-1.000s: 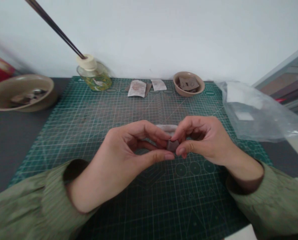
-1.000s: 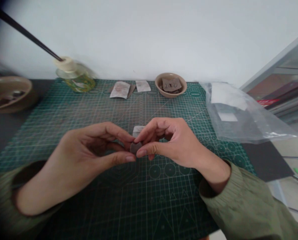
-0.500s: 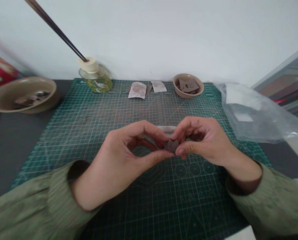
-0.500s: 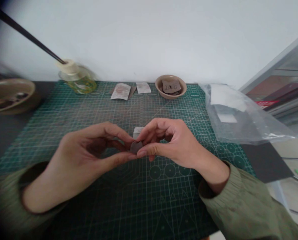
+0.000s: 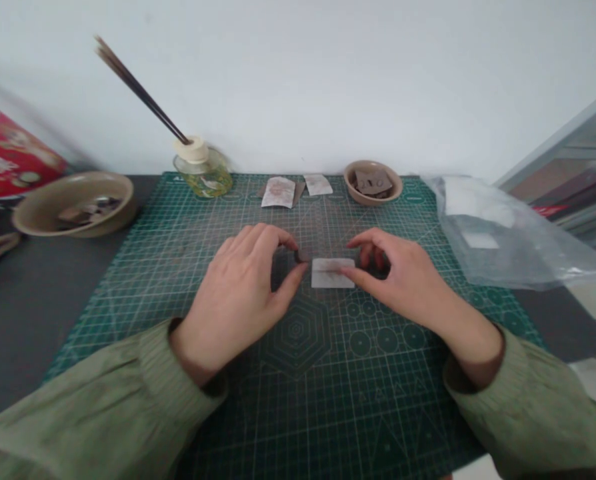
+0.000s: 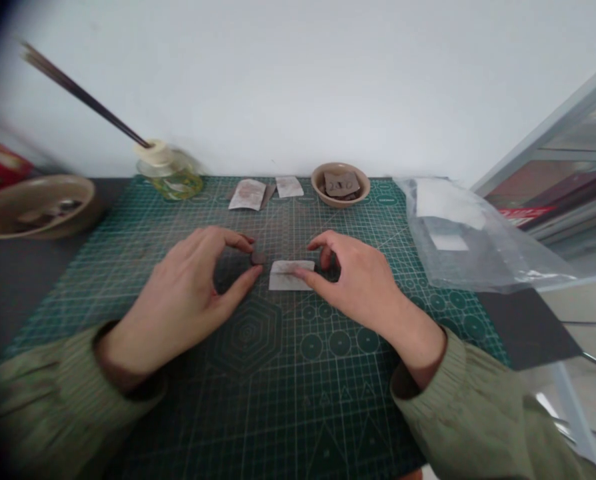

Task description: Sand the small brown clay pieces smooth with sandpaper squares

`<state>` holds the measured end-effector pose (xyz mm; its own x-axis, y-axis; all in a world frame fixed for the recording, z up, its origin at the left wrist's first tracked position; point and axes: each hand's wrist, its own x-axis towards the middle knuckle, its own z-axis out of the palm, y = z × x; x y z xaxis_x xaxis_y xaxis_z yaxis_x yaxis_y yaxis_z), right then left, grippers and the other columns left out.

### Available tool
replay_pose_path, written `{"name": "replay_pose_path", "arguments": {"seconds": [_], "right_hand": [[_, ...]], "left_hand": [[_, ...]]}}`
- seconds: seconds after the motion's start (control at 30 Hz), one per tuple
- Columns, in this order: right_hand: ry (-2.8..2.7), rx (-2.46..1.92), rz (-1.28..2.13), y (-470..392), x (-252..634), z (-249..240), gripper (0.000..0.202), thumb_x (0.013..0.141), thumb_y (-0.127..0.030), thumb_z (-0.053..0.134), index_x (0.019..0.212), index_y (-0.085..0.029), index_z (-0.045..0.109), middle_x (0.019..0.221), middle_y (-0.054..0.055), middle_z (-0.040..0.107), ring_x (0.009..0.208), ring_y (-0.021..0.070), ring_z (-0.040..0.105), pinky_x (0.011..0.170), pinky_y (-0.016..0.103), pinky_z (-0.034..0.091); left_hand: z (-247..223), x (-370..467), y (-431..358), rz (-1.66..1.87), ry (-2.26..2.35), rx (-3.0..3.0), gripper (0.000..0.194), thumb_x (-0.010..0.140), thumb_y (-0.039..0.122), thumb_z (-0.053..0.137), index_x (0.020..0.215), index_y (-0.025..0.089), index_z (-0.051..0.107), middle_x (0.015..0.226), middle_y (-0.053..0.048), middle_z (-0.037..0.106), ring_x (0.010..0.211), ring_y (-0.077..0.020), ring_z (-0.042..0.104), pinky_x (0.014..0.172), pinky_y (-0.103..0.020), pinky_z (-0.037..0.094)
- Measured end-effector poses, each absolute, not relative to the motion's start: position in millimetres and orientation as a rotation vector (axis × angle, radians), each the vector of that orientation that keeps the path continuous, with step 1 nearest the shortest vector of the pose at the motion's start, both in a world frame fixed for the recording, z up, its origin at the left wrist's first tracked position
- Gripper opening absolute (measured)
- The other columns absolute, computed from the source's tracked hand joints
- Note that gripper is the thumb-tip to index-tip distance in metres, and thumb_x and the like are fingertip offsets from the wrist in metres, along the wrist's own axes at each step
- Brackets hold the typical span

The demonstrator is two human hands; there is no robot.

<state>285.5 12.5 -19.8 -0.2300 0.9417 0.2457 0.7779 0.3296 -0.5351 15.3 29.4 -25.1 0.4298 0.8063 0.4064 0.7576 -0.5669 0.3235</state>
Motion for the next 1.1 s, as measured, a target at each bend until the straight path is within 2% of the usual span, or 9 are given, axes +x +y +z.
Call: {"name": "replay_pose_path", "arguments": {"seconds": [0.1,0.4,0.57,0.7,0.77,0.87,1.0,1.03,1.1], "right_hand": [[-2.012,-1.596,0.426,13.8,285.8,-22.3,0.026,0.102,-0.039,0.078,0.122,-0.025,0.073,0.088,-0.001,0.076,0.075,0.0192,0.065,0.072,0.035,0.045],[-1.671,-1.381,1.023,19.9,288.8,-31.2,0.039,0.092,-0.032,0.086,0.126,-0.025,0.069,0.09,-0.002,0.077,0.067,0.0156,0.055,0.064,0.032,0.043],[-1.425,-1.204,1.084,21.6,290.7,-29.2,0.045,0.089,-0.041,0.09,0.125,-0.023,0.07,0.091,0.0,0.073,0.066,0.0132,0.057,0.057,0.028,0.041],[-1.308,-1.226,1.081,32.0,285.4,-12.9,0.055,0.083,-0.055,0.092,0.119,-0.02,0.067,0.085,-0.001,0.071,0.053,0.0091,0.048,0.045,0.025,0.033],[-1.349,-1.246,1.056,47.2,276.8,-0.1,0.059,0.081,-0.058,0.093,0.117,-0.019,0.067,0.081,-0.002,0.071,0.05,0.0081,0.047,0.045,0.024,0.035],[-1.449,-1.292,1.018,85.0,255.2,16.4,0.065,0.079,-0.059,0.096,0.119,-0.016,0.068,0.078,-0.002,0.072,0.051,0.0085,0.05,0.046,0.024,0.039],[-1.595,-1.441,0.914,144.8,224.2,20.7,0.047,0.098,-0.047,0.087,0.126,-0.014,0.07,0.086,0.001,0.076,0.059,0.0106,0.061,0.056,0.025,0.052],[-1.64,-1.488,0.883,157.3,219.4,19.2,0.04,0.103,-0.043,0.081,0.128,-0.014,0.071,0.094,0.004,0.078,0.067,0.0131,0.067,0.064,0.027,0.058],[-1.731,-1.578,0.798,176.7,214.7,15.3,0.033,0.109,-0.04,0.074,0.132,-0.016,0.071,0.122,0.009,0.076,0.097,0.0209,0.076,0.085,0.039,0.067]], "left_hand": [[-27.0,14.8,30.3,0.674,1.45,2.656,0.016,0.104,0.03,0.067,0.117,0.023,0.061,0.122,-0.01,0.071,0.117,-0.0357,0.067,0.1,-0.056,0.056],[-29.1,13.7,29.5,0.626,1.47,2.647,0.015,0.102,0.03,0.07,0.112,0.025,0.06,0.122,-0.009,0.069,0.114,-0.0342,0.065,0.099,-0.056,0.055],[-31.0,12.9,31.0,0.72,1.428,2.596,0.015,0.1,0.028,0.072,0.107,0.024,0.059,0.121,-0.009,0.069,0.115,-0.0335,0.064,0.101,-0.055,0.053],[-29.8,13.9,31.2,0.754,1.369,2.591,0.019,0.098,0.029,0.075,0.104,0.024,0.058,0.122,-0.009,0.07,0.119,-0.033,0.064,0.103,-0.053,0.052],[-29.7,14.4,31.5,0.763,1.333,2.589,0.02,0.097,0.03,0.076,0.104,0.024,0.058,0.122,-0.009,0.07,0.119,-0.0325,0.064,0.103,-0.052,0.052],[-30.2,15.0,32.2,0.771,1.297,2.585,0.019,0.095,0.03,0.076,0.103,0.025,0.059,0.119,-0.009,0.071,0.117,-0.0324,0.064,0.102,-0.052,0.052],[-29.4,15.9,32.5,0.784,1.286,2.576,0.018,0.095,0.029,0.076,0.102,0.025,0.06,0.116,-0.009,0.071,0.114,-0.0326,0.064,0.101,-0.052,0.053],[-28.8,16.1,32.3,0.789,1.286,2.574,0.018,0.095,0.029,0.076,0.102,0.025,0.06,0.115,-0.009,0.071,0.114,-0.0327,0.064,0.101,-0.052,0.053],[-27.8,16.6,32.0,0.796,1.285,2.57,0.019,0.095,0.029,0.076,0.102,0.025,0.06,0.115,-0.008,0.07,0.115,-0.0327,0.064,0.101,-0.052,0.053]]}}
